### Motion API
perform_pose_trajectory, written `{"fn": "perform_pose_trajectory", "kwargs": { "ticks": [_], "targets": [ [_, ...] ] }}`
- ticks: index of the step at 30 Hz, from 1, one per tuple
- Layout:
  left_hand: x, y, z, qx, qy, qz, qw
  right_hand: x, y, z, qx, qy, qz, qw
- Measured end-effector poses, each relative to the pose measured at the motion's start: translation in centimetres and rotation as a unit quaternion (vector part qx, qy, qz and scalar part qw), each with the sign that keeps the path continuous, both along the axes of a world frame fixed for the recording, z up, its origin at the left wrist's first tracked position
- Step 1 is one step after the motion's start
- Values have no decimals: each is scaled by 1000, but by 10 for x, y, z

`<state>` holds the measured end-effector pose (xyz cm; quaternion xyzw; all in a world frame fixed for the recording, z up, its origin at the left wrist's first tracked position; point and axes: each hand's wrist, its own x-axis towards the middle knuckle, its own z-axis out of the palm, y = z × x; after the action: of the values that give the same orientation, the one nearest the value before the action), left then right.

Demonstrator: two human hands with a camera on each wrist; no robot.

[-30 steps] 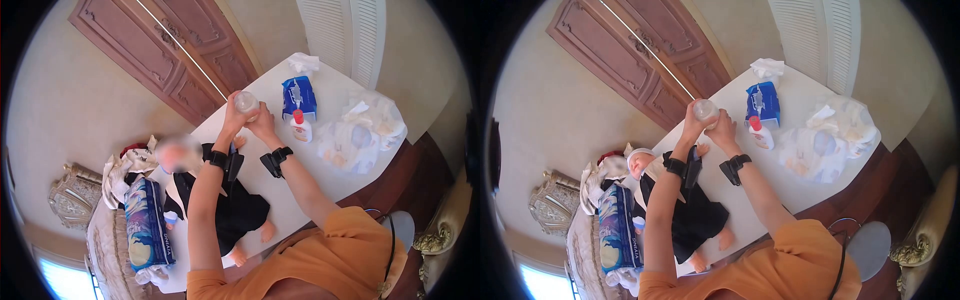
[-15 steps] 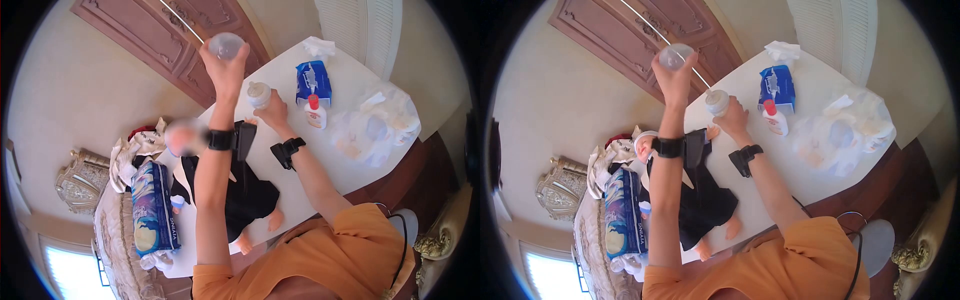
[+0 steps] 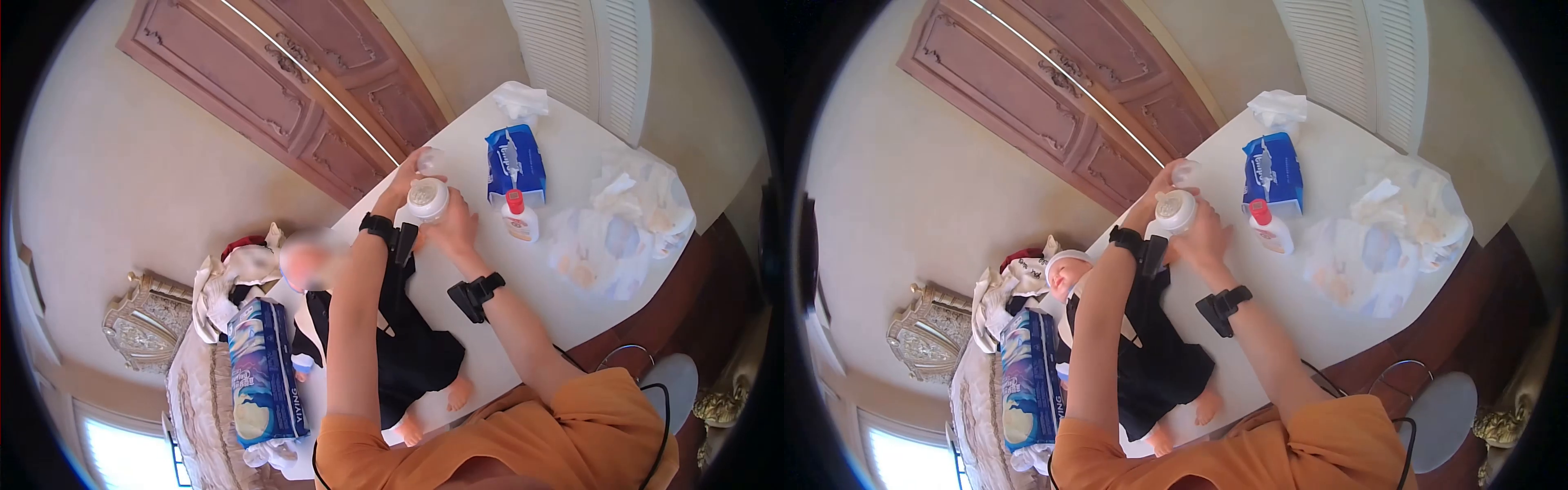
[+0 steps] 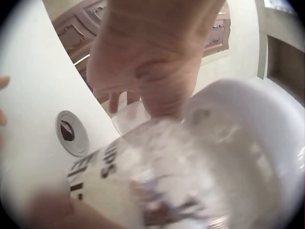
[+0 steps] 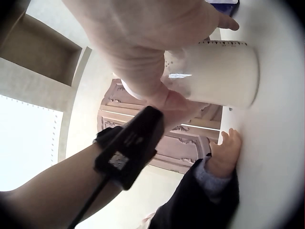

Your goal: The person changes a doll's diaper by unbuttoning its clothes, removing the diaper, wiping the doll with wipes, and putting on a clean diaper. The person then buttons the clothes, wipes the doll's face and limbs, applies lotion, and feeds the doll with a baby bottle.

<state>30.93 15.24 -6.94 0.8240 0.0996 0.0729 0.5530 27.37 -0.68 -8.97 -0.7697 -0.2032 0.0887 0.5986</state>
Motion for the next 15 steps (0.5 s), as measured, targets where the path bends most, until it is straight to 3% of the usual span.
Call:
{"fn": "perform_pose_trajectory", "kwargs": {
  "ticks": [1, 2, 4, 7, 8, 10, 15],
  "targets": [
    [-1, -4, -2, -159, 88, -1, 983, 0, 1, -2, -1, 1, -3, 1000],
    [2, 0, -7, -159, 88, -4, 983, 1, 2, -4, -7, -14, -26, 1000],
    [5, 15, -21, 9, 80, -149, 986, 3, 3, -6, -15, -28, -49, 998],
    [5, 9, -27, 67, 56, -196, 977, 7, -2, -4, -21, -20, -45, 999],
    [5, 2, -25, 66, 56, -199, 976, 7, -3, -1, -8, -13, -38, 999],
    [5, -14, -17, 336, 160, -84, 924, 7, -3, -1, 3, -4, -32, 999],
    [8, -18, -18, 344, 143, -104, 922, 5, 3, -5, -22, -30, -64, 997]
  ]
}}
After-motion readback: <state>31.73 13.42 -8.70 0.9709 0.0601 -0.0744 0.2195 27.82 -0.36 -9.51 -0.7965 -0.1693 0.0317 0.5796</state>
